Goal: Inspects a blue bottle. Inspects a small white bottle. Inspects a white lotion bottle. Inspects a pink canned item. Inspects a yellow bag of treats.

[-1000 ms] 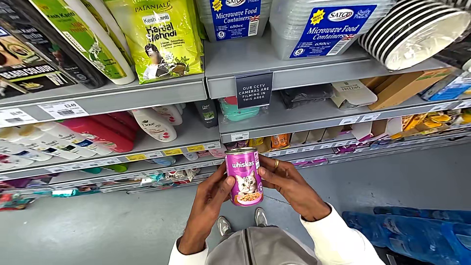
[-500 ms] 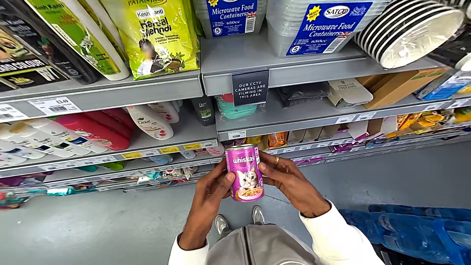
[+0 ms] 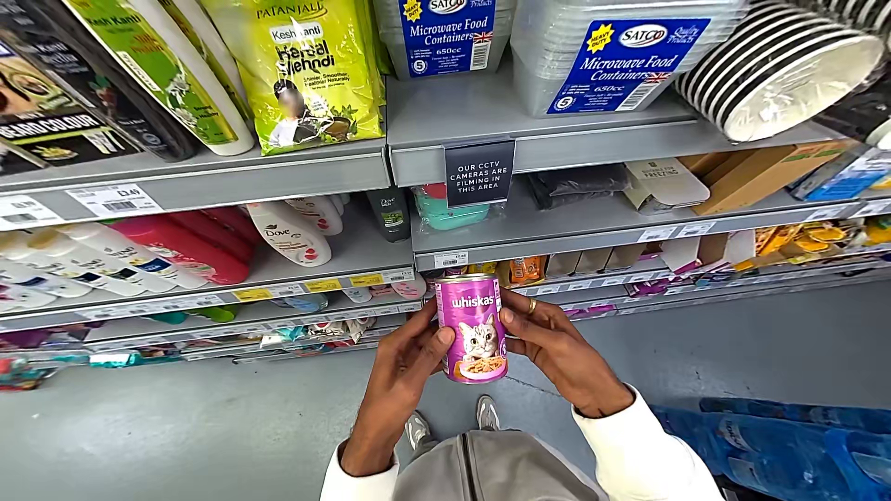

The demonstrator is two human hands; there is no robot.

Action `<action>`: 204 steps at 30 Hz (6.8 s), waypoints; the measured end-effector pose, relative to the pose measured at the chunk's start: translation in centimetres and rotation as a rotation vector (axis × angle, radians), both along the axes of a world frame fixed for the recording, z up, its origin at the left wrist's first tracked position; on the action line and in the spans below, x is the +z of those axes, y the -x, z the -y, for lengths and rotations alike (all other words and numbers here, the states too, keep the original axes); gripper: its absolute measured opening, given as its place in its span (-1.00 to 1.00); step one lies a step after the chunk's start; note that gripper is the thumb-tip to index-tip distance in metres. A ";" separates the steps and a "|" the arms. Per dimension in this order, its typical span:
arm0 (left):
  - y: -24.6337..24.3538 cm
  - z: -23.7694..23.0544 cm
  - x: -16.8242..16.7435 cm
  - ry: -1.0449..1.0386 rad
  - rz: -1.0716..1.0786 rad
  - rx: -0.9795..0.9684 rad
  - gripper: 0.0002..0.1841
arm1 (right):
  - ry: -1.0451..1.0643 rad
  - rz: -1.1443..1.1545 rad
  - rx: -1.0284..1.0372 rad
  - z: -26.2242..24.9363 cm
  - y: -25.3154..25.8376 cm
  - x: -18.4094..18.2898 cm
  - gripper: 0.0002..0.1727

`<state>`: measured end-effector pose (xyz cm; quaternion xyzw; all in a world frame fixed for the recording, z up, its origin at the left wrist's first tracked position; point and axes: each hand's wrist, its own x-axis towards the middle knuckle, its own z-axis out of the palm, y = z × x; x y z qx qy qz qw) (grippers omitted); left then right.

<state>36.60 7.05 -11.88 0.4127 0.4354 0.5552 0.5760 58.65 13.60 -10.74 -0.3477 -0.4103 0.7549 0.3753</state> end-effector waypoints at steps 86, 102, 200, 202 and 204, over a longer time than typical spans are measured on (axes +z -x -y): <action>0.1 0.3 -0.1 0.045 0.028 0.006 -0.51 | 0.046 0.018 -0.007 0.6 0.1 0.2 -0.52; 0.1 0.7 -0.3 0.046 0.030 0.007 -0.48 | 0.054 0.012 0.000 1.0 0.1 -0.1 -0.53; 2.5 6.7 -7.0 0.010 -0.011 0.356 -0.19 | -0.352 0.680 -0.168 -11.9 7.6 -21.1 -0.19; 2.5 6.9 -6.9 -0.003 -0.014 0.369 -0.22 | -0.357 0.701 -0.194 -12.4 8.1 -20.6 -0.19; 2.6 6.9 -6.7 -0.005 -0.019 0.383 -0.23 | -0.365 0.714 -0.232 -12.7 8.5 -20.2 -0.23</action>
